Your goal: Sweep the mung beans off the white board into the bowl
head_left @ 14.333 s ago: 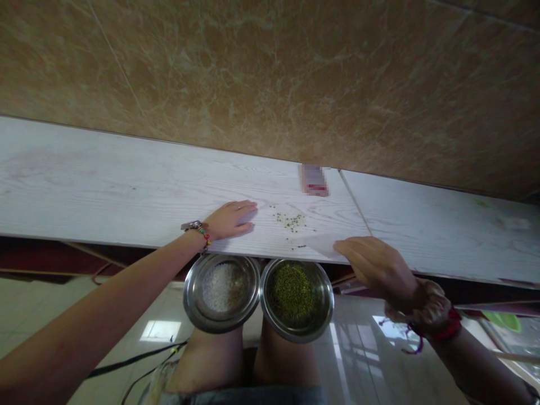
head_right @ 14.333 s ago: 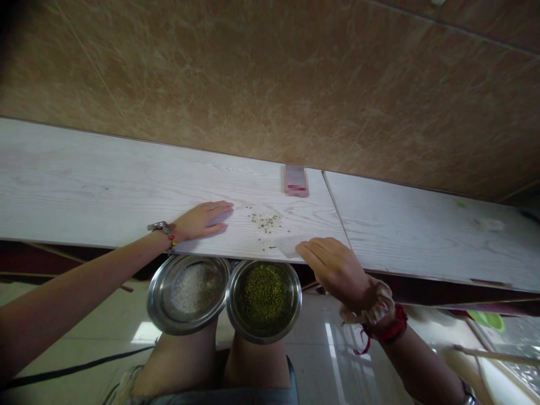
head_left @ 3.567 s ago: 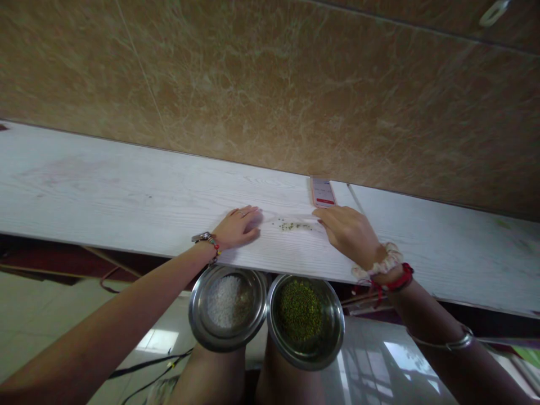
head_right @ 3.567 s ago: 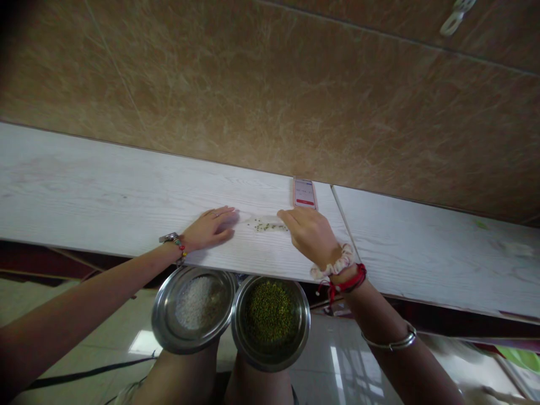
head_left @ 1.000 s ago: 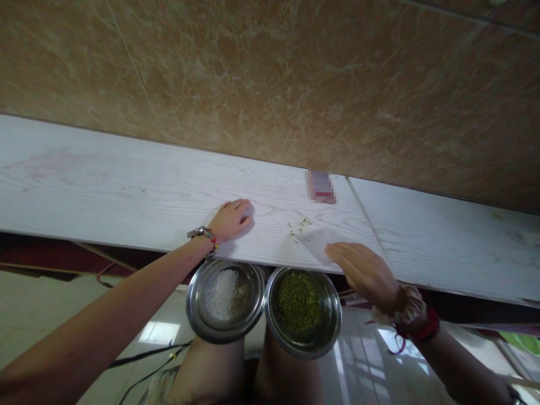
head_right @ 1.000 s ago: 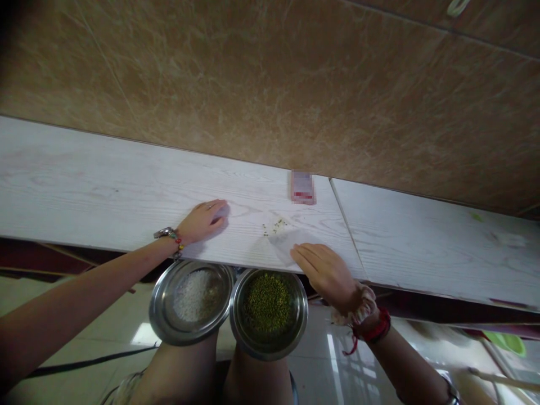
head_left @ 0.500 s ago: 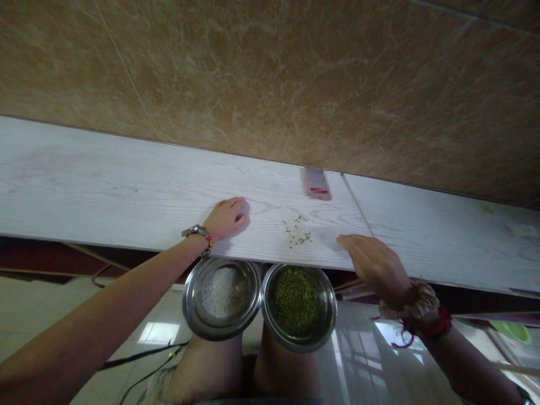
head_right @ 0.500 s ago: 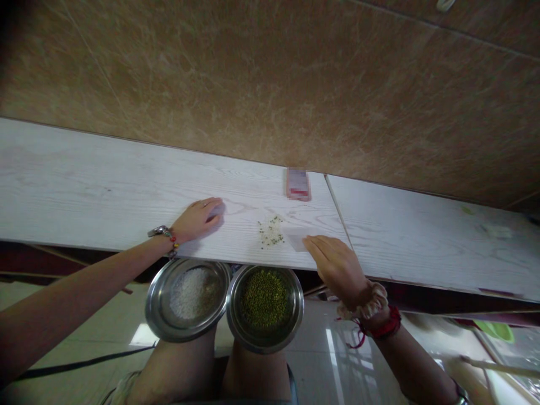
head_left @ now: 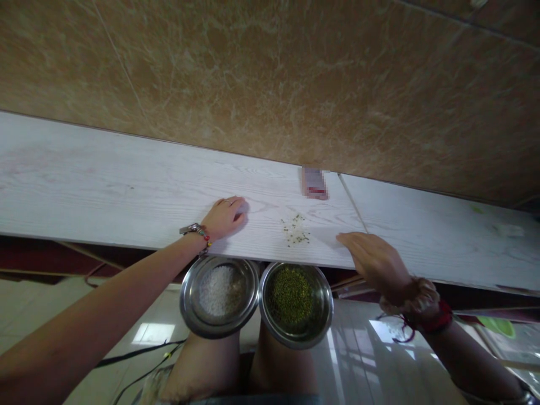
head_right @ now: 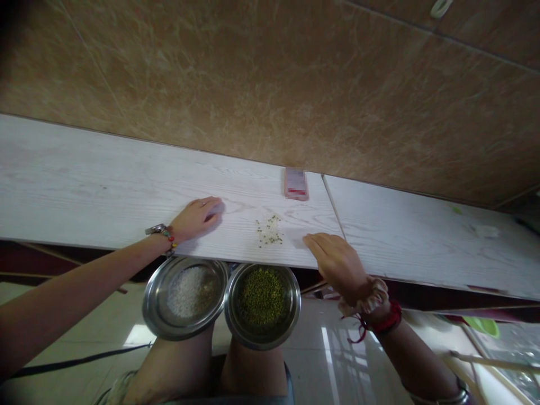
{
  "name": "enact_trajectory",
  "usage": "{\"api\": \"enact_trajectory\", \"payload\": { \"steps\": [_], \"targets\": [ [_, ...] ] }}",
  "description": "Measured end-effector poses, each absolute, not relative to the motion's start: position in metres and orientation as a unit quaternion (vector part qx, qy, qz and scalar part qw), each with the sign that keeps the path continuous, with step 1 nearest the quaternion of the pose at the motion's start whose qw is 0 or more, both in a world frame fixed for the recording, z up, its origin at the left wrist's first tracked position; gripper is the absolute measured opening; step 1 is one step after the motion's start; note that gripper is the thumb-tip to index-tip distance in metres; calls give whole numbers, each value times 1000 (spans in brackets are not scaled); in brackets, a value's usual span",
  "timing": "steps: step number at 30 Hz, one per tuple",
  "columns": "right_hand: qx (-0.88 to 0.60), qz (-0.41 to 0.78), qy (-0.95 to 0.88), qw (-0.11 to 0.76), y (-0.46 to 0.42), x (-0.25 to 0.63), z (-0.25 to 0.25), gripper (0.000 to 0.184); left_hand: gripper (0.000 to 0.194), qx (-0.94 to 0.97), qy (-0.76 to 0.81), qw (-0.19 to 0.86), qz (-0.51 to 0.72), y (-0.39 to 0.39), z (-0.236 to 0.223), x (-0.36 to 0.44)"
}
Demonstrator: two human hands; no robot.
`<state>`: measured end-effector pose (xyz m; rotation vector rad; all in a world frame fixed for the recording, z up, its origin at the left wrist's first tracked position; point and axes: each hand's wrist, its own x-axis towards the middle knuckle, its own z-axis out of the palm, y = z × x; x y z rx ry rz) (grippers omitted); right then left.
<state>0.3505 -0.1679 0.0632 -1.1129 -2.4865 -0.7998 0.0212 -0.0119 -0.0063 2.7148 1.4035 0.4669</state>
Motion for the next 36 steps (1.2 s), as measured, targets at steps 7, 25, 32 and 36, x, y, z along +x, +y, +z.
{"api": "enact_trajectory", "payload": {
  "steps": [7, 25, 32, 36],
  "targets": [
    [-391, -241, -876, 145, -183, 353, 66, 39, 42, 878, 451, 22, 158, -11, -8, 20],
    [-407, -241, -867, 156, -186, 355, 73, 37, 43, 877, 454, 34, 155, -12, -6, 21],
    [-482, -307, -814, 102, -196, 363, 73, 27, 44, 877, 457, 34, 146, -13, -4, 22],
    [-481, -277, -827, 91, -205, 347, 77, 28, 43, 878, 453, 27, 152, -11, -7, 21]
  ]
}}
